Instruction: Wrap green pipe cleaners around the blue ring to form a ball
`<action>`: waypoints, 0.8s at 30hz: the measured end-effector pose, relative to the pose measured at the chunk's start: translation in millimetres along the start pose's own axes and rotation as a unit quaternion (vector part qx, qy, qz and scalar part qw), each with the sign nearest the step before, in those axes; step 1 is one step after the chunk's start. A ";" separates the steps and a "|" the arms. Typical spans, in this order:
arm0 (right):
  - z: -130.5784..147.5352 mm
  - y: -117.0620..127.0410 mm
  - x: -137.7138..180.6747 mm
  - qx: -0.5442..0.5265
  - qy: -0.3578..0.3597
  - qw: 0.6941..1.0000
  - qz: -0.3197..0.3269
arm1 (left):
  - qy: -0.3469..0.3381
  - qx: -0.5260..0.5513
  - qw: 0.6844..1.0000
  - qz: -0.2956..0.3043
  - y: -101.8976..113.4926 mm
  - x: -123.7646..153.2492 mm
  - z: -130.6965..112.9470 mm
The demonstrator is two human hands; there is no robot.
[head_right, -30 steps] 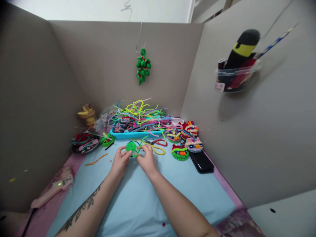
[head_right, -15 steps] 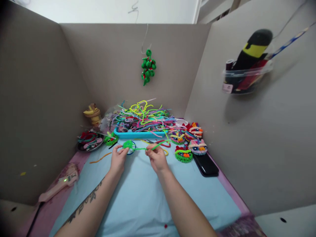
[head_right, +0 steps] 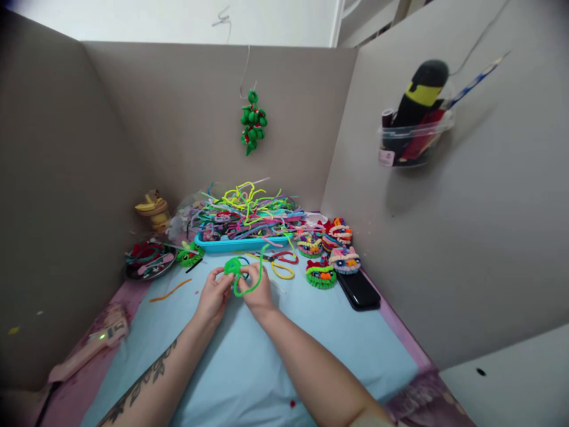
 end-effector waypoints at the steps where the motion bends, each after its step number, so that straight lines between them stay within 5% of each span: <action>1: -0.3 0.6 -0.8 -0.004 0.002 1.000 -0.006 | 0.001 -0.004 1.000 0.003 -1.6 0.9 0.5; 7: -8.9 2.6 -1.1 -0.112 -0.089 0.989 -0.020 | 0.000 -0.025 1.000 -0.001 -4.8 2.9 -4.0; 12: -16.4 -6.1 5.8 -0.290 -0.223 0.930 -0.027 | -0.017 -0.040 0.999 0.018 -7.5 4.5 -7.9; 17: -15.7 -5.6 9.1 -0.351 -0.283 0.892 -0.047 | -0.020 -0.049 0.998 0.034 -11.1 6.9 -5.4; 21: -17.4 -4.7 9.2 -0.342 -0.281 0.896 -0.039 | -0.014 -0.050 0.998 0.038 -11.8 6.3 -4.4; 24: -18.4 2.2 7.0 -0.231 -0.234 0.944 -0.034 | -0.018 -0.052 0.998 0.030 -9.8 4.8 -6.5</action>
Point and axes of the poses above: each hand's wrist, its own x-axis away from the middle knuckle, its own y-axis out of the back of the hand, z = x × y, the point moved 5 cm from there along -x, towards the middle knuckle, and after that the axes turned 11 degrees about y, right-handed, at the moved point
